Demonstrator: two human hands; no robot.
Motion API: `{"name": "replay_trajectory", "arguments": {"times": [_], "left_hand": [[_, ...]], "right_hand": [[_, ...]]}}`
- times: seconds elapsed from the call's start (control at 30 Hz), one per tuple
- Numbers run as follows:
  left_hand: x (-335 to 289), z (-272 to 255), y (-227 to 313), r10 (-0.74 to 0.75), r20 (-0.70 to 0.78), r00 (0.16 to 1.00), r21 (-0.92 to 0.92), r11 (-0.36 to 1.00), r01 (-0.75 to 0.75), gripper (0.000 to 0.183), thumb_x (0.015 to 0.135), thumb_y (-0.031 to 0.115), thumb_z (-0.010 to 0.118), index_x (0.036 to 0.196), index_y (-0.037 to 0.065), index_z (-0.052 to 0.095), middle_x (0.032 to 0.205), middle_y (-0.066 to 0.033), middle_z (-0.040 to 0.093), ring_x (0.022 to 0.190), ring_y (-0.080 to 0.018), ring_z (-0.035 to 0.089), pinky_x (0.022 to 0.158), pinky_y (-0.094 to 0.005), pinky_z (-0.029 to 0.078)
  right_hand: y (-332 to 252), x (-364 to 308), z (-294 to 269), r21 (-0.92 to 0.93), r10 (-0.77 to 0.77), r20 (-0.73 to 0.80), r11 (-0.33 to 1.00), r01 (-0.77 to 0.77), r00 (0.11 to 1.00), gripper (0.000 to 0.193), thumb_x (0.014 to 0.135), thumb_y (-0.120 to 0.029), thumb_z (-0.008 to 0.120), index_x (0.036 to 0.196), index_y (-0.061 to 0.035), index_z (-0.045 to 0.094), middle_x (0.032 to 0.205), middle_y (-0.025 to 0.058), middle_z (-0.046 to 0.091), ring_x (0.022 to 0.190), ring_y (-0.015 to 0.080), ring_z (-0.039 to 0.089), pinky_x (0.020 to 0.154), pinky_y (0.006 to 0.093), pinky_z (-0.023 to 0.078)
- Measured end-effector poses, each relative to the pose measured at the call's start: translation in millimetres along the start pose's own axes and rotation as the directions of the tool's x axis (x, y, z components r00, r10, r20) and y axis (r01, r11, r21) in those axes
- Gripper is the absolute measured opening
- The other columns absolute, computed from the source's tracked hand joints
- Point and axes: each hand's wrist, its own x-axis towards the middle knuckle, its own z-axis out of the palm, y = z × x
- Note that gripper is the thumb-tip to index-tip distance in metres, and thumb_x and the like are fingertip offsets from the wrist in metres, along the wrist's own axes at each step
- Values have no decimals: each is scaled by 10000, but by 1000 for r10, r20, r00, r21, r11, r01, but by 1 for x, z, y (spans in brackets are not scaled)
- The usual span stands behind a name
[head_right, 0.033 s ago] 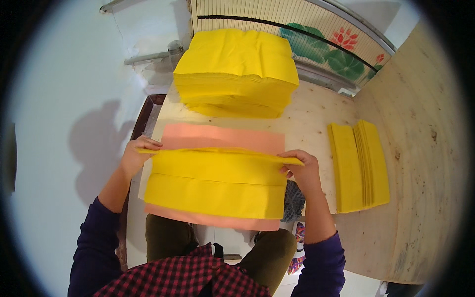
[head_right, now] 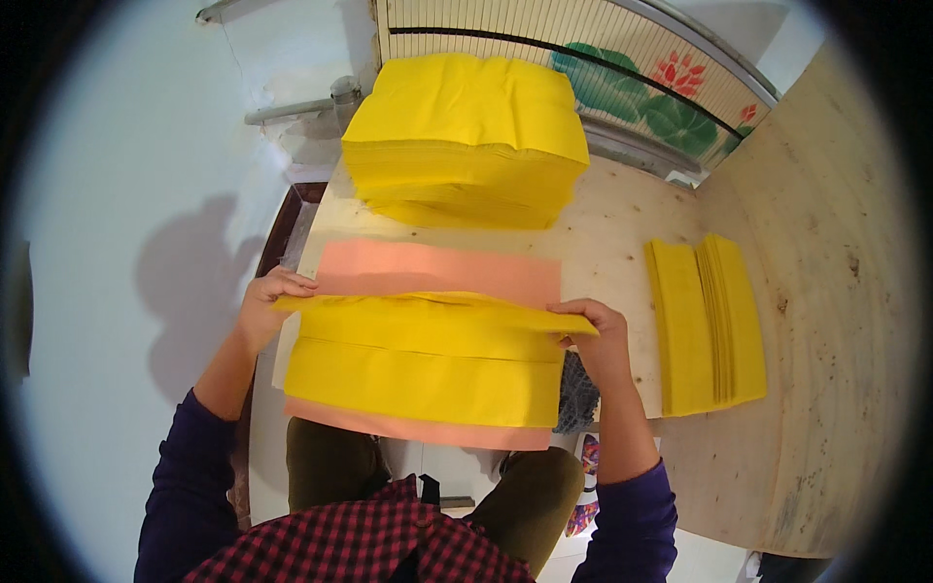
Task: The person folds yellow paper sheets on a wooden table, aligning edges and pressing creases. They stack folded sheets and continue folding additional sheets from a nearby pile.
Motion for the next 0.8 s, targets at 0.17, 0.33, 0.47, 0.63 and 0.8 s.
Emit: {"name": "replay_trajectory", "arguments": {"times": [0.17,0.33,0.47,0.63,0.8], "left_hand": [[-38,5,1,135,-16,991,65,989,-134,173,710,9,749,873,67,738,1059,-79,718,1079,-251,582,947,-358,445],[-56,12,-6,132,-57,990,115,985,-125,186,718,19,748,891,85,727,1122,-84,692,1133,-262,559,985,-367,424],[-60,14,-13,75,-113,991,106,992,-63,178,735,-8,727,890,78,711,1182,-78,664,1154,-260,551,1000,-357,418],[-63,12,-7,39,-153,988,194,981,-8,289,743,-151,572,895,58,700,1174,-89,662,1155,-267,566,1008,-350,426],[-49,-6,20,82,-227,970,306,952,-9,426,706,-199,419,930,39,693,1167,-108,662,1176,-295,574,1029,-378,425]], "right_hand": [[35,-36,1,43,-212,30,977,210,977,170,845,112,607,930,3,705,1035,112,713,959,191,665,880,298,525],[55,-54,4,-27,-221,14,975,221,975,159,823,105,631,903,-13,702,1065,116,710,1001,210,657,916,312,506],[64,-57,9,-107,-329,17,938,329,944,158,802,99,654,887,-28,695,1059,122,710,1007,227,655,919,321,499],[66,-60,9,-145,-352,21,925,352,936,179,788,115,650,878,-35,688,1061,116,710,1017,229,650,921,324,494],[65,-60,9,-127,-319,13,940,318,948,185,785,118,648,886,-32,685,1071,118,705,1024,234,648,926,327,492]]}}
